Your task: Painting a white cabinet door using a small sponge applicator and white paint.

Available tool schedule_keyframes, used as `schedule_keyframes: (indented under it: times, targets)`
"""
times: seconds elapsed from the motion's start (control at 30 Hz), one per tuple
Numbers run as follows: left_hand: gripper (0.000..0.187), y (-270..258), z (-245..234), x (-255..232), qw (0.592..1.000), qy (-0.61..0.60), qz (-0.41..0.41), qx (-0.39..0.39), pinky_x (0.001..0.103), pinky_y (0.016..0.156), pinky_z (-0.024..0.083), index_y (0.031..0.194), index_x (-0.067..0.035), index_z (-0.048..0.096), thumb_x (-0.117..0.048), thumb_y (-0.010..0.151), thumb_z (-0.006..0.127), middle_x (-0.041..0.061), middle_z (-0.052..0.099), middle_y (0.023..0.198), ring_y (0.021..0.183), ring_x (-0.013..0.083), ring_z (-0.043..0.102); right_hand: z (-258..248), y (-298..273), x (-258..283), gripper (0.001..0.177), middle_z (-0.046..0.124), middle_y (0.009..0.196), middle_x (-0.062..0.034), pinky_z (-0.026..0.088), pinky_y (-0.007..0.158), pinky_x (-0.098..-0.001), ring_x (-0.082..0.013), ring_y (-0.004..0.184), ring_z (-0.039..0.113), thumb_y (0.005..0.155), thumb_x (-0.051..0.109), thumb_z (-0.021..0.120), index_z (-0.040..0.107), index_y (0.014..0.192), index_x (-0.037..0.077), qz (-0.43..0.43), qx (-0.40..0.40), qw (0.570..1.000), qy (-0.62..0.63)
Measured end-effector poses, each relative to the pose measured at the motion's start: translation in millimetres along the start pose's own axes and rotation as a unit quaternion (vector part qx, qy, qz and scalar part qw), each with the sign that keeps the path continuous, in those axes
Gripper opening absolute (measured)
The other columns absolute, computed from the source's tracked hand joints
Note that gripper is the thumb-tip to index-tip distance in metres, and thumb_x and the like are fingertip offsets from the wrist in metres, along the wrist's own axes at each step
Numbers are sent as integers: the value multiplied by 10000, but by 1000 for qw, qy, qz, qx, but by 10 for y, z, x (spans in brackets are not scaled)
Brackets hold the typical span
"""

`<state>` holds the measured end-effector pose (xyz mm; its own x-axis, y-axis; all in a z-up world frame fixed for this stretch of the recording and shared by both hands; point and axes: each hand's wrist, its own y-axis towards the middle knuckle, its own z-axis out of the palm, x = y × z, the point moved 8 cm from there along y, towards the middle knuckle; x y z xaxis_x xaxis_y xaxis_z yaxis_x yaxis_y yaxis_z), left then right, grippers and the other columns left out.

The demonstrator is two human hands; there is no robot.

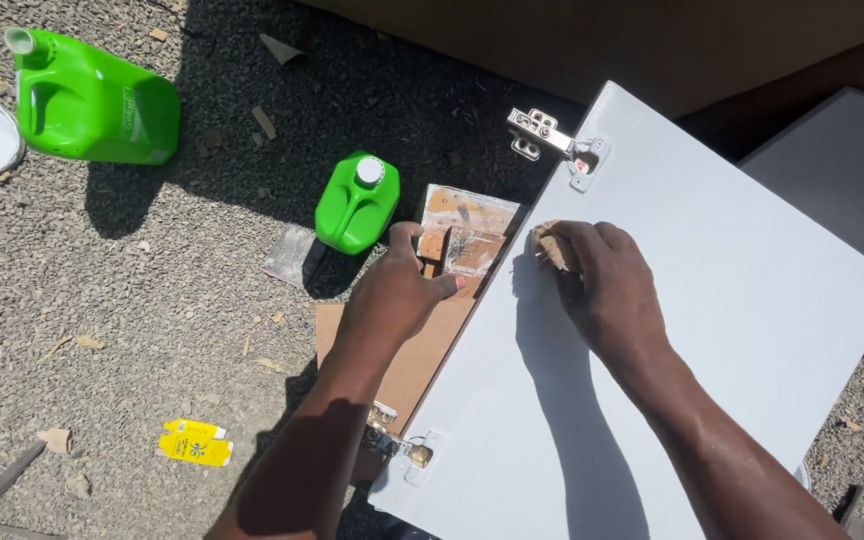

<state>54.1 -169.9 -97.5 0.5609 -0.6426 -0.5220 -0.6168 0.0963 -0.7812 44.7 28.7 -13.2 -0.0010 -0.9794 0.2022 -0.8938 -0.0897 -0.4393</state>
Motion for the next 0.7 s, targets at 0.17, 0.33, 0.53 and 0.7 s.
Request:
schedule_keyframes:
  times: [0.17,0.33,0.53,0.7]
  targets:
    - [748,73,59,-1,998,33,-31,-39,600,943,526,1511,-1,451,-433,952,697,321,632,1325,1247,503,615,554,-739,452,392,626,912,-57,483,583,-306,-183,749,561,942,132,630,644,1329,191,-67,156,985,-25]
    - [754,133,98,-14,998,46,-28,-44,612,974,506,1495,13,483,-428,934,728,324,633,1326,1253,511,607,-63,110,-223,412,626,942,-94,483,602,-290,-188,786,564,942,46,643,666,1343,138,1,-5,1000,-30]
    - [788,393,313,37,993,77,-92,-24,533,837,569,1552,60,282,-360,985,635,300,692,1170,1044,418,717,272,-394,39,374,611,985,-60,519,666,-306,-182,832,577,903,97,687,665,1270,168,-64,77,994,-33]
    - [799,97,136,-133,991,121,-56,2,582,1058,461,1593,50,222,-451,1043,514,313,610,1373,1320,464,572,-158,451,-503,298,623,936,-71,489,600,-282,-184,816,579,953,101,621,711,1229,167,2,23,996,-82]
